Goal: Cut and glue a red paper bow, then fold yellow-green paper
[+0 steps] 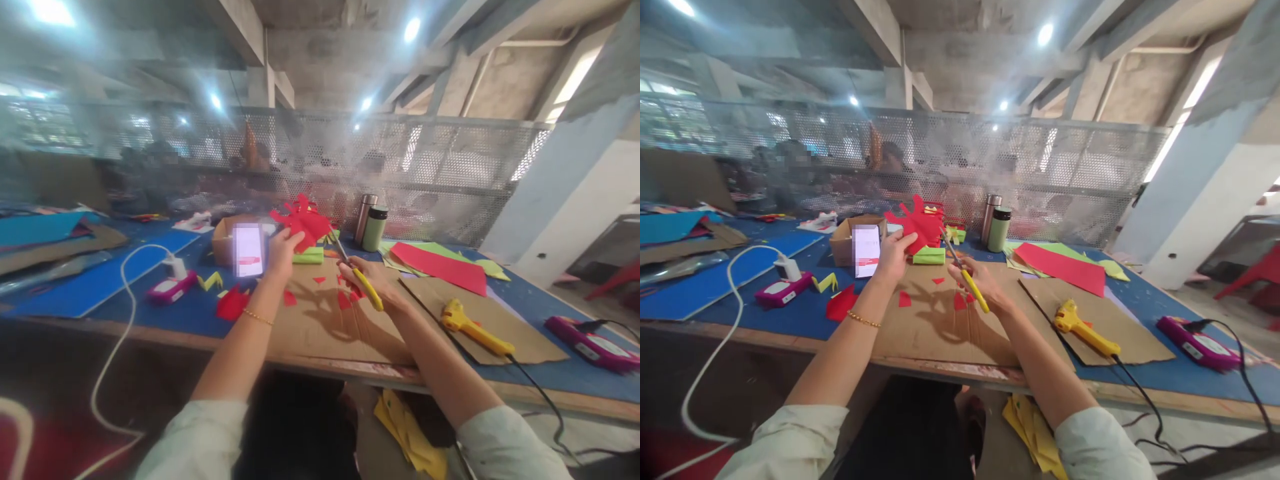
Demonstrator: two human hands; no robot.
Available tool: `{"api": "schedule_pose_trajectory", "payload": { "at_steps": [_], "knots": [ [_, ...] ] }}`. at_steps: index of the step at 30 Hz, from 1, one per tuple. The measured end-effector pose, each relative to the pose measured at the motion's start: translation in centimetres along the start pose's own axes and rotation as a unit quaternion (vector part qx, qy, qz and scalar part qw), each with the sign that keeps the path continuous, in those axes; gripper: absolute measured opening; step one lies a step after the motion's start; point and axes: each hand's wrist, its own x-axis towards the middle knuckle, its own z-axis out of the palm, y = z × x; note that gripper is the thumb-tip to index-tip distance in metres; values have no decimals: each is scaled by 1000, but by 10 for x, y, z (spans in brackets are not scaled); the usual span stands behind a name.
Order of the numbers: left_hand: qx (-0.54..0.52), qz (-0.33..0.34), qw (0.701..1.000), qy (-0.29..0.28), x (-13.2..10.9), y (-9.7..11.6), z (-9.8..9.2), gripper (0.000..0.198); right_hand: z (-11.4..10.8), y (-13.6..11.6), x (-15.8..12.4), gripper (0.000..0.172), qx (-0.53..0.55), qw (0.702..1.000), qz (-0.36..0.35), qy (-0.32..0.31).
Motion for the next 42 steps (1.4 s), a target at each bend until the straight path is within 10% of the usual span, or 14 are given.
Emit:
{"api": "schedule_pose_trajectory", "payload": {
  "at_steps": [42],
  "knots": [
    [17, -47, 998, -35, -21, -15, 9, 23, 1, 13, -8, 63, 0, 998, -27, 59]
  ]
}}
